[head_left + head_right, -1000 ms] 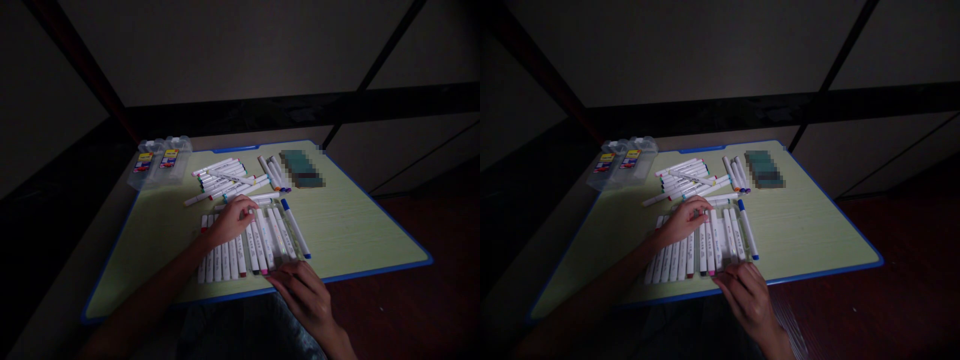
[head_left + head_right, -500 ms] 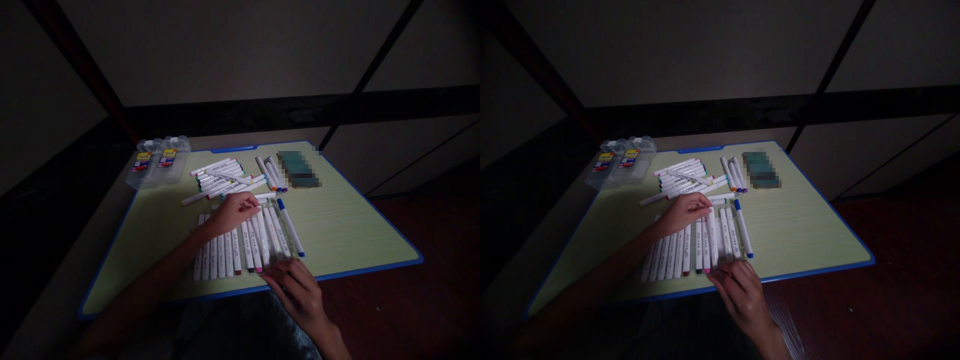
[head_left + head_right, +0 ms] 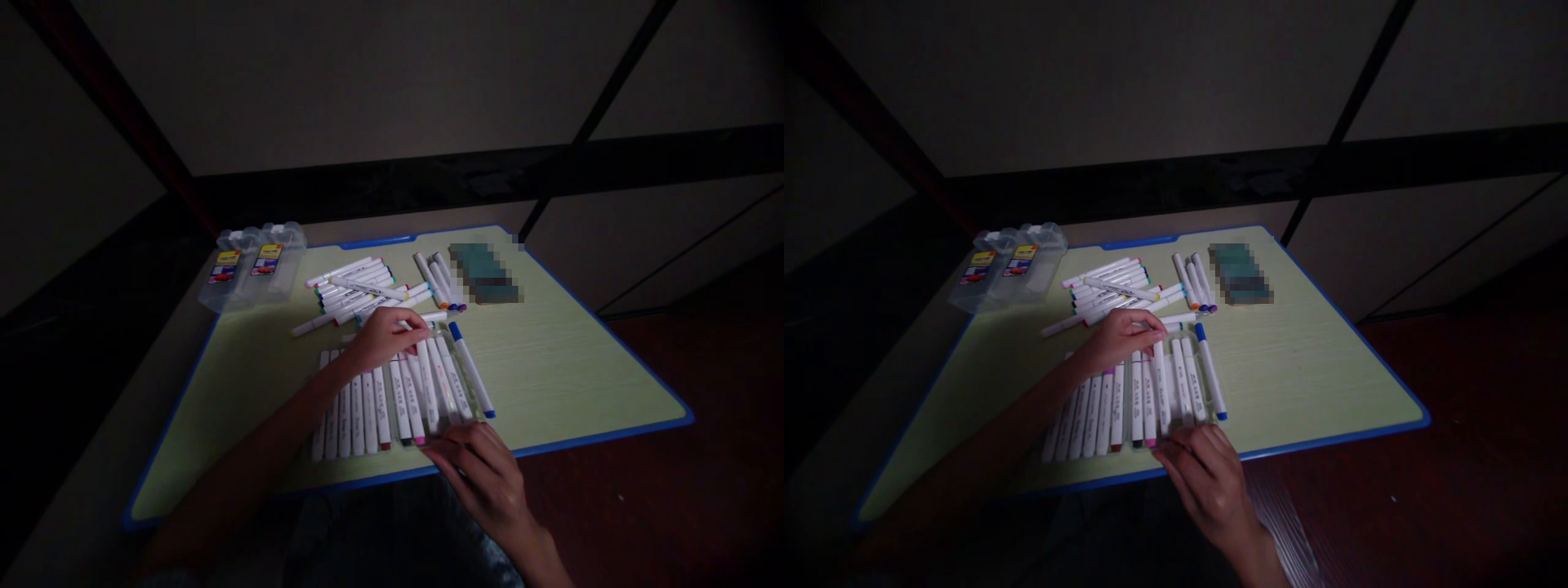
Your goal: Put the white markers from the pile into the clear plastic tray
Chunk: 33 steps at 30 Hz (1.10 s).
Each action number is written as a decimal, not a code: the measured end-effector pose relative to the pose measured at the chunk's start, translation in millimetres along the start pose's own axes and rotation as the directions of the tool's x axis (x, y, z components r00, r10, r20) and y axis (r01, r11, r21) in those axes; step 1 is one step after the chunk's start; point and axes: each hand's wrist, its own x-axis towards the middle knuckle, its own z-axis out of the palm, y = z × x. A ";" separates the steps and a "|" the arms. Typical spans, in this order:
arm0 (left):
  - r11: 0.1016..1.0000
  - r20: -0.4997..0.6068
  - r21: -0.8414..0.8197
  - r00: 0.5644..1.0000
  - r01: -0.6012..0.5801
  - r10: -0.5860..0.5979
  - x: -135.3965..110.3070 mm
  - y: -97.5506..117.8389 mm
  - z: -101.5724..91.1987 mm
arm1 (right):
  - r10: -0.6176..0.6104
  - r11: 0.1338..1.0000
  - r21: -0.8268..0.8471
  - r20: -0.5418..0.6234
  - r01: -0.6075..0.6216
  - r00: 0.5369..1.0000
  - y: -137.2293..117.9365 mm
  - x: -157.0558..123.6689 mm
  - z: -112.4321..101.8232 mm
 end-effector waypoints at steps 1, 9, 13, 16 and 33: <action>1.000 -0.015 -0.010 1.000 0.004 -0.004 -0.1 -0.2 -0.8 | 0.001 1.000 0.002 0.004 -0.001 1.000 0.0 -0.1 0.0; 0.999 -0.092 -0.007 0.995 0.037 -0.037 1.0 -7.3 1.9 | -0.018 0.999 -0.044 -0.030 0.016 0.999 0.9 -3.2 1.2; 0.998 -0.078 0.038 0.996 0.044 -0.040 1.5 -12.8 5.7 | -0.022 0.997 -0.069 -0.013 0.021 1.000 0.4 -3.2 0.8; 0.993 -0.081 0.113 0.996 -0.015 0.025 0.2 -14.6 7.9 | -0.029 0.997 -0.072 -0.035 0.027 0.999 -0.6 -1.2 0.3; 0.680 0.204 0.594 0.898 -0.430 0.390 -5.2 -10.0 -11.2 | 0.052 0.965 -0.254 -0.054 -0.064 0.997 3.7 8.0 -16.0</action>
